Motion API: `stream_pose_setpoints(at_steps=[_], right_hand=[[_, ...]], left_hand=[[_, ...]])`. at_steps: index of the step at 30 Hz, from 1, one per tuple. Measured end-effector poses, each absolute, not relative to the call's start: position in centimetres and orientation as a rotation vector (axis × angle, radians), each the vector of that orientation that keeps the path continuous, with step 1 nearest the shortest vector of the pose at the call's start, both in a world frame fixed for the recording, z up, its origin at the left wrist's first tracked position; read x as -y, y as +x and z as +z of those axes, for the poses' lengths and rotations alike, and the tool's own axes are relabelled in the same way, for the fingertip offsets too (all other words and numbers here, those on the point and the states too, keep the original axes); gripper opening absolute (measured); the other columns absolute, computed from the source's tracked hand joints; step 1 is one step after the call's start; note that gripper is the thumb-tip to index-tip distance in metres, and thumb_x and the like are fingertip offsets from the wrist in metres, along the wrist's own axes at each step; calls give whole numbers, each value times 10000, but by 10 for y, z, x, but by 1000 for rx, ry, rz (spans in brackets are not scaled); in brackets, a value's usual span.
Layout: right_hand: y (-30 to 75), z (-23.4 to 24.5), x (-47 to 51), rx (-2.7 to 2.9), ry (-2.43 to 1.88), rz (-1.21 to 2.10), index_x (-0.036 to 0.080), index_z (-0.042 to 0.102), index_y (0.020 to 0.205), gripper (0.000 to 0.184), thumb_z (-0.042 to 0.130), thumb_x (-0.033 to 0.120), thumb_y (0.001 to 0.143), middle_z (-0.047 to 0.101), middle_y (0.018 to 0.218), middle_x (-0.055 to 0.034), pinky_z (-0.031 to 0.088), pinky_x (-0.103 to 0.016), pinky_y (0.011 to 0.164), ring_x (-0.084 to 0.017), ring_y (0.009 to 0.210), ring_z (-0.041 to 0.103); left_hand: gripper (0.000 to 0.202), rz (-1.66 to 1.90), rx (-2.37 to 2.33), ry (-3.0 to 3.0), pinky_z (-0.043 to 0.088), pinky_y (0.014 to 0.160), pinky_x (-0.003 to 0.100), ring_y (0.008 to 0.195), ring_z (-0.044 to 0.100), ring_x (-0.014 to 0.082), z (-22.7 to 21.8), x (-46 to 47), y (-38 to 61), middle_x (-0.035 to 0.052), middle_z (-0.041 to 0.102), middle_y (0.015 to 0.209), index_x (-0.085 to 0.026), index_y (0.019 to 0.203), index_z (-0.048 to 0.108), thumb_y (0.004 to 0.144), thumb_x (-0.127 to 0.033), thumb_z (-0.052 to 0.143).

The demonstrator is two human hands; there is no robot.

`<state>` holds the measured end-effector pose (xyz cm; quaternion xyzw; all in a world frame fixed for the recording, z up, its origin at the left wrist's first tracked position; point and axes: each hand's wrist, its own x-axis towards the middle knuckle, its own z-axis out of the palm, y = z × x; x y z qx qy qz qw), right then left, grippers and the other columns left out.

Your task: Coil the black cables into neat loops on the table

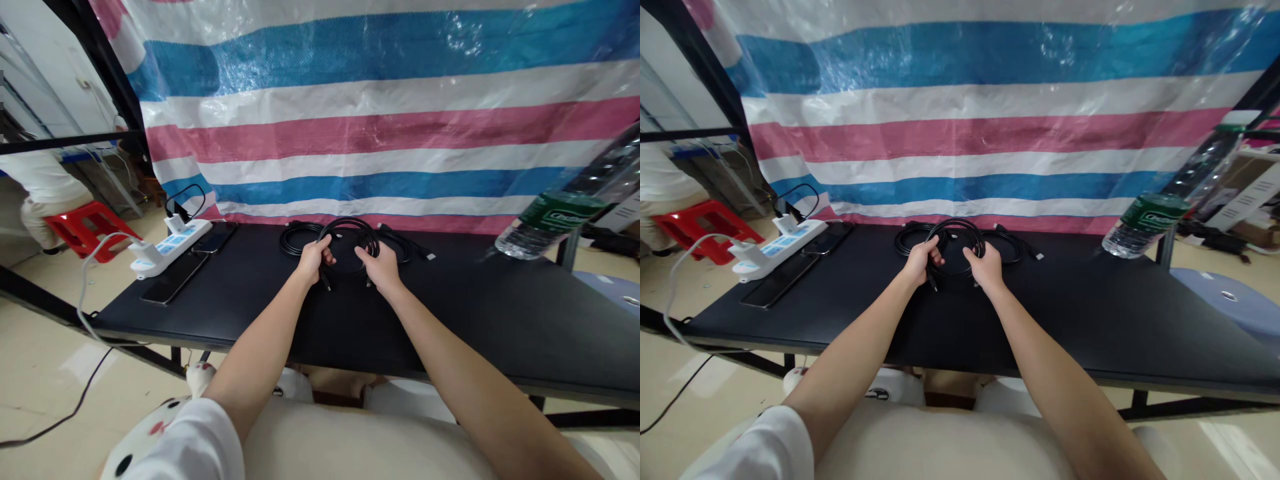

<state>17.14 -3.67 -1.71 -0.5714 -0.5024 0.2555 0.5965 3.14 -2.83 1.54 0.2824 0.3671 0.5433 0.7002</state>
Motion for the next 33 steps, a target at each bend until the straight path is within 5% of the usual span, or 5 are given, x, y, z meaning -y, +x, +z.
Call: stream_pose_setpoints(at_steps=[7, 14, 20, 24, 33], right_hand=[[158, -1, 52, 1522, -1909, 155, 189, 584, 965, 235, 564, 323, 773, 684, 836, -113, 471, -363, 701, -290, 820, 653], [137, 28, 34, 1858, -2174, 229, 118, 665, 1034, 356, 417, 330, 890, 685, 1032, -207, 470, -368, 807, -310, 985, 655], [110, 33, -9, 1846, -2101, 436, 87, 650, 1157, 417, 376, 288, 915, 645, 1193, -221, 473, -325, 833, -295, 1077, 632], [102, 32, -33, 1819, -2096, 458, 60, 654, 1160, 426, 367, 263, 921, 632, 1218, -235, 474, -321, 843, -296, 1098, 626], [98, 17, -28, 1783, -2053, 212, 131, 494, 1343, 475, 473, 248, 882, 599, 1256, -198, 472, -423, 917, -299, 1161, 567]], left_hand=[[494, 1373, -695, 563, 194, 362, 151, 341, 172, 13, 20, 32, 27, -144, 148, 465, -214, 612, 270, 699, -248, 755], [329, 1585, -875, 572, 294, 409, 163, 374, 290, 22, 13, 9, 11, -124, 258, 457, -199, 601, 375, 684, -155, 690], [379, 1728, -1436, 824, 507, 868, 293, 898, 658, 165, 3, -7, -9, 26, 663, 899, -205, 1035, 592, 678, -100, 661], [510, 1495, -1817, 1188, 371, 1092, 340, 1272, 513, 247, 4, -4, -16, 141, 587, 1288, -167, 1243, 553, 737, -134, 610], [474, 949, -2208, 1553, 250, 1152, 475, 1441, 267, 320, -2, 4, -6, 220, 356, 1514, -132, 1280, 534, 816, -229, 535]])
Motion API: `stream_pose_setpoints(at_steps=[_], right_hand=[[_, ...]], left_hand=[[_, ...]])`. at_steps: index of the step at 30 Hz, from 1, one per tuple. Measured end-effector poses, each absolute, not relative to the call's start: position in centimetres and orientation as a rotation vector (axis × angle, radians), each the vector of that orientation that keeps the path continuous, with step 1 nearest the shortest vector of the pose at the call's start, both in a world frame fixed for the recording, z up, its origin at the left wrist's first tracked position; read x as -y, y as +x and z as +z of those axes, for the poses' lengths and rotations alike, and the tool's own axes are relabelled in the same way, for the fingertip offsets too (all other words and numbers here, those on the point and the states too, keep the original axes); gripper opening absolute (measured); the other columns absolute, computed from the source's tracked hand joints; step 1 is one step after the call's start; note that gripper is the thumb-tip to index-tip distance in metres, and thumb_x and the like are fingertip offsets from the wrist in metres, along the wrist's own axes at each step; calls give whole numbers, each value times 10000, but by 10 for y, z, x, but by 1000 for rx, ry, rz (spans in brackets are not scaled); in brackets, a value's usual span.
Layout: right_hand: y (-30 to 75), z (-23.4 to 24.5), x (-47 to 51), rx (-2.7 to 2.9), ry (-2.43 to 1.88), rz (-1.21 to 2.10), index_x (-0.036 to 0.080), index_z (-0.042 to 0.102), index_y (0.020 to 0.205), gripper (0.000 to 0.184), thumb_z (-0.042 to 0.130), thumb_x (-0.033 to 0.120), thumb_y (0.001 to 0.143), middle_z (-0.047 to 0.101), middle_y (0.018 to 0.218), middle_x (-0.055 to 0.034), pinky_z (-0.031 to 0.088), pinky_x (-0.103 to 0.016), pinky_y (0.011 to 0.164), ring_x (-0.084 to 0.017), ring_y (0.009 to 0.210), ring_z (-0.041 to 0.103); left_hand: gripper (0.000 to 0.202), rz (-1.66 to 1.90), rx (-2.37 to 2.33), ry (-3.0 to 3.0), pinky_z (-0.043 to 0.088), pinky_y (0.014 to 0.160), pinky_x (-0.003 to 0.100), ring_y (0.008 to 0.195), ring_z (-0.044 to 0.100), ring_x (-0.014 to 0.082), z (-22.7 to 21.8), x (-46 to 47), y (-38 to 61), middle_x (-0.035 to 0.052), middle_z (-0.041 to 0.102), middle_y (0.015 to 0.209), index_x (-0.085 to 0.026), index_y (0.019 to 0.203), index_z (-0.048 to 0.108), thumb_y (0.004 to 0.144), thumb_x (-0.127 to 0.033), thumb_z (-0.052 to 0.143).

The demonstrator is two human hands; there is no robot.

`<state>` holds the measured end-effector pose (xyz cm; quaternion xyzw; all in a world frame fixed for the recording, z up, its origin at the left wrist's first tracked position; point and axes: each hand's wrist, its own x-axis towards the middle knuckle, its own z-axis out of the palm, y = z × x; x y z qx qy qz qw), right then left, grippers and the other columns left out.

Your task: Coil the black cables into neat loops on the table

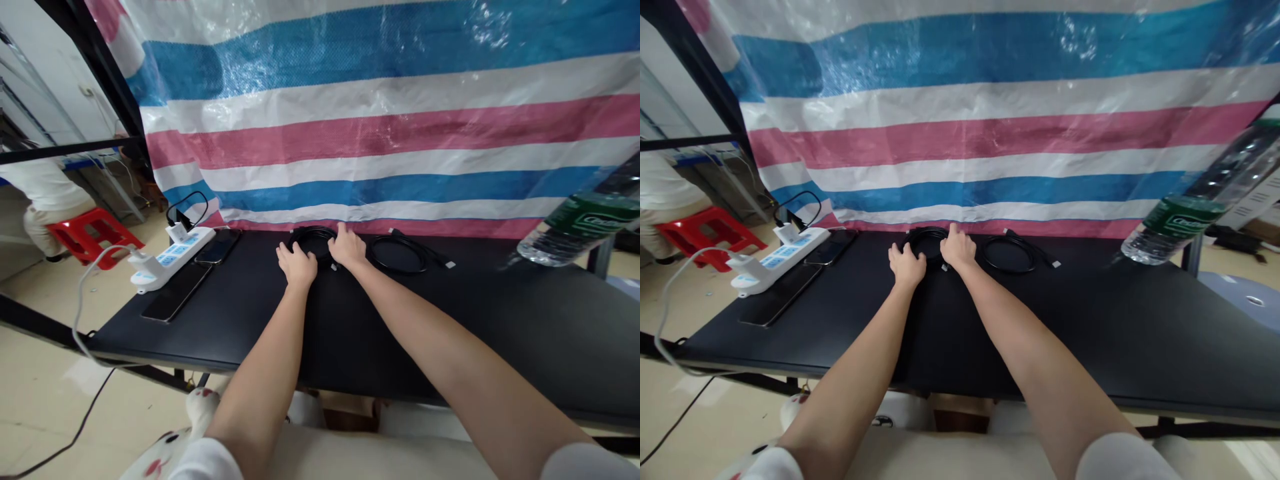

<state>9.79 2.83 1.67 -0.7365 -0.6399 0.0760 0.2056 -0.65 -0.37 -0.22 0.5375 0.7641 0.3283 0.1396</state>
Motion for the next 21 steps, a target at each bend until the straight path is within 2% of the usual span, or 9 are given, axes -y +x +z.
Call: stream_pose_setpoints(at_steps=[2, 5, 10, 15, 18, 21], right_hand=[[102, 6, -26, 1869, -1864, 90, 180, 584, 1258, 391, 458, 242, 893, 552, 1340, -161, 431, -434, 993, -283, 1255, 488], [111, -10, -23, 1990, -1666, 108, 202, 668, 1148, 347, 416, 277, 921, 514, 1406, -117, 360, -447, 1067, -256, 1338, 395], [134, -18, -2, 2059, -1498, 20, 229, 582, 1297, 449, 406, 402, 922, 473, 1450, -108, 331, -511, 1055, -283, 1374, 331], [180, -14, 31, 2085, -1432, -231, 209, 618, 1238, 464, 429, 442, 885, 531, 1365, -143, 343, -513, 1000, -327, 1264, 392], [216, -20, 45, 1953, -1497, -370, 185, 655, 1131, 416, 426, 417, 871, 578, 1243, -166, 350, -515, 942, -337, 1157, 430], [241, -31, 51, 1751, -1604, -440, 175, 659, 1026, 359, 409, 378, 866, 594, 1111, -172, 357, -509, 881, -334, 1069, 447]], left_hand=[[423, 989, -2196, 1561, 228, 1151, 508, 1441, 267, 327, -4, 3, -7, 223, 364, 1509, -147, 1236, 565, 822, -225, 525], [370, 1094, -2143, 1531, 208, 1146, 536, 1438, 271, 333, -7, 1, -8, 224, 382, 1497, -163, 1179, 600, 824, -230, 520], [369, 1245, -2064, 1403, 216, 1133, 545, 1441, 260, 317, -4, 3, -8, 168, 397, 1499, -231, 1175, 601, 819, -302, 537], [417, 1228, -2125, 1355, 301, 1110, 451, 1401, 330, 274, 21, 13, -32, 146, 414, 1478, -231, 1237, 557, 872, -387, 432], [449, 1063, -2383, 1504, 317, 1093, 469, 1356, 379, 304, 43, 24, -75, 180, 451, 1433, -171, 1239, 550, 869, -368, 389], [479, 645, -2593, 1778, 355, 1053, 475, 1297, 437, 362, 61, 46, -128, 230, 532, 1335, -102, 1211, 564, 814, -349, 456]])
